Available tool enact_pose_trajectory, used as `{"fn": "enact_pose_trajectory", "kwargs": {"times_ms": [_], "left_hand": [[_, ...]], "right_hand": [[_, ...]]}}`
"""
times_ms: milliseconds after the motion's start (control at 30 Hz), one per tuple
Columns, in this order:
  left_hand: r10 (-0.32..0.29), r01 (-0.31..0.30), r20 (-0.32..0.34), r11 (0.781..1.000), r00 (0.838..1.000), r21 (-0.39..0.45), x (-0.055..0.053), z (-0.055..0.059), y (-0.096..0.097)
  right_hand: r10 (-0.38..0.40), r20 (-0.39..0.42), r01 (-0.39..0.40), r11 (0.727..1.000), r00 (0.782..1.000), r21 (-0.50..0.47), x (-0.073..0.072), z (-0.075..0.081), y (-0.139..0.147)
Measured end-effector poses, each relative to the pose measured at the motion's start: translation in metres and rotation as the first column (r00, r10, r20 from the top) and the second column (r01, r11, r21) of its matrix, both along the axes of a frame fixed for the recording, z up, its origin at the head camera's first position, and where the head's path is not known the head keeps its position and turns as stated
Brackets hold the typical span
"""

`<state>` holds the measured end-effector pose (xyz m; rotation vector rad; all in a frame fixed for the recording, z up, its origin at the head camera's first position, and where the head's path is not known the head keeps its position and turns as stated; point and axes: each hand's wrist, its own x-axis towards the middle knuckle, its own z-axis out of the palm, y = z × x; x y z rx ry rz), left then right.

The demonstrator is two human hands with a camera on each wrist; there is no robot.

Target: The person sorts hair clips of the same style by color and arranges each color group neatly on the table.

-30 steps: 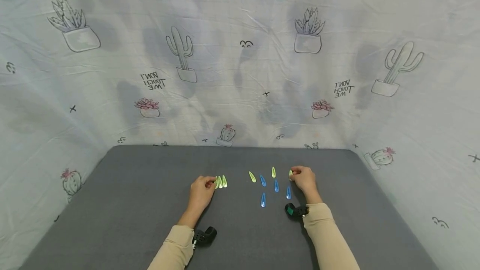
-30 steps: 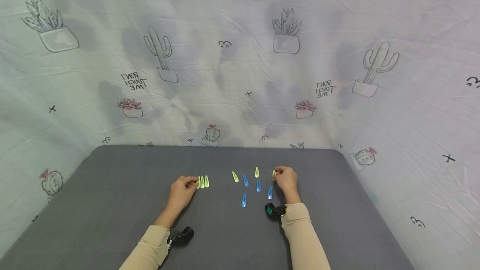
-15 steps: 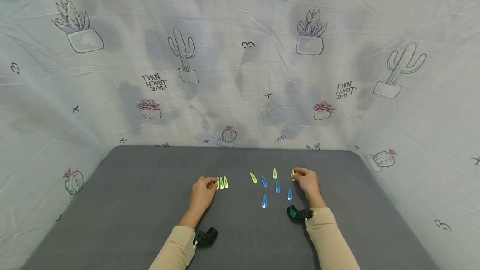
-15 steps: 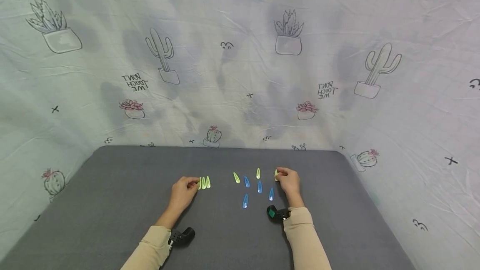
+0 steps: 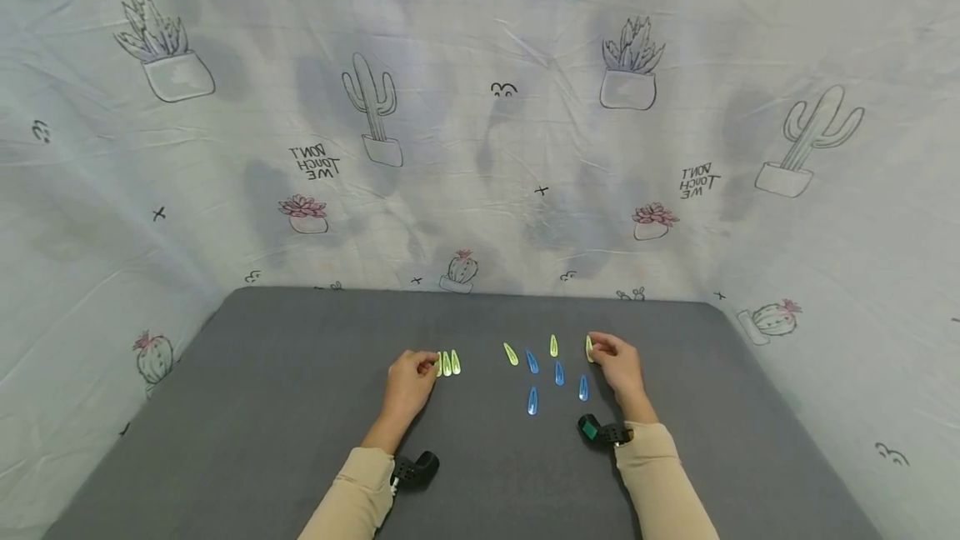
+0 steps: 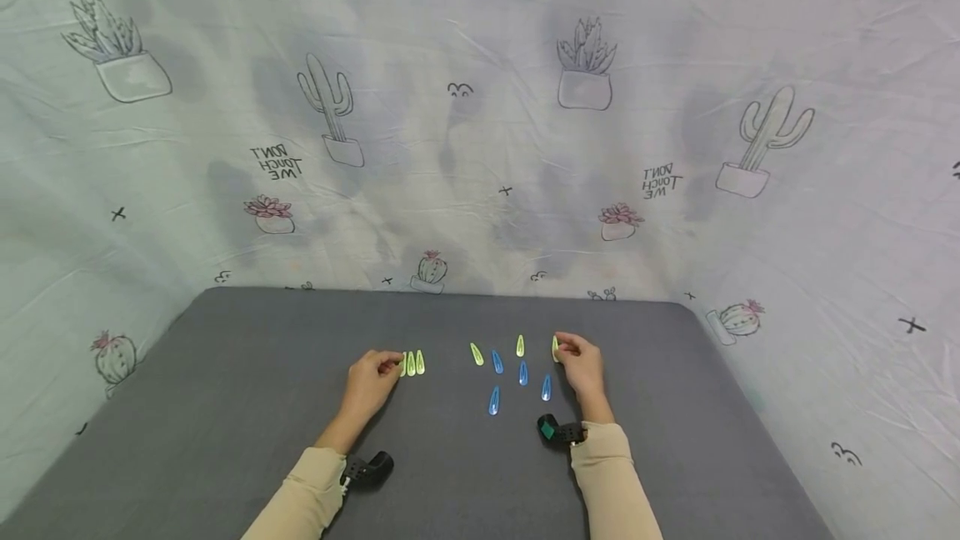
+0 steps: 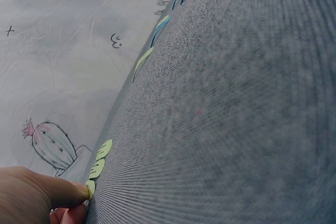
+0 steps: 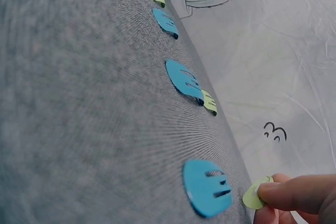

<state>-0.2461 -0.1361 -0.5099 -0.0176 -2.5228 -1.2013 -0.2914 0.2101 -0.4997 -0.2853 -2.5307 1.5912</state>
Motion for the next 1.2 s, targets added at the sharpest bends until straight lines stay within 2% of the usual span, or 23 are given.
{"fn": "enact_pose_trajectory", "kwargs": {"times_ms": [367,533,867,1200], "left_hand": [[-0.006,0.006,-0.003,1.000,1.000,0.006,0.000,0.000,0.001],[-0.013,0.013,0.006,1.000,1.000,0.005,0.000,0.000,0.000],[-0.007,0.007,-0.005,1.000,1.000,0.001,0.001,0.002,0.000],[0.001,-0.001,-0.028,1.000,1.000,-0.001,0.000,0.000,0.001]], "right_hand": [[-0.009,0.002,0.009,0.999,1.000,-0.037,0.003,0.001,0.000],[0.000,0.012,0.000,0.999,1.000,-0.042,0.006,0.009,-0.007],[0.082,-0.012,-0.082,0.994,0.997,-0.067,0.014,0.028,-0.033],[0.180,-0.043,-0.184,0.973,0.983,-0.139,0.019,0.034,-0.068]]}}
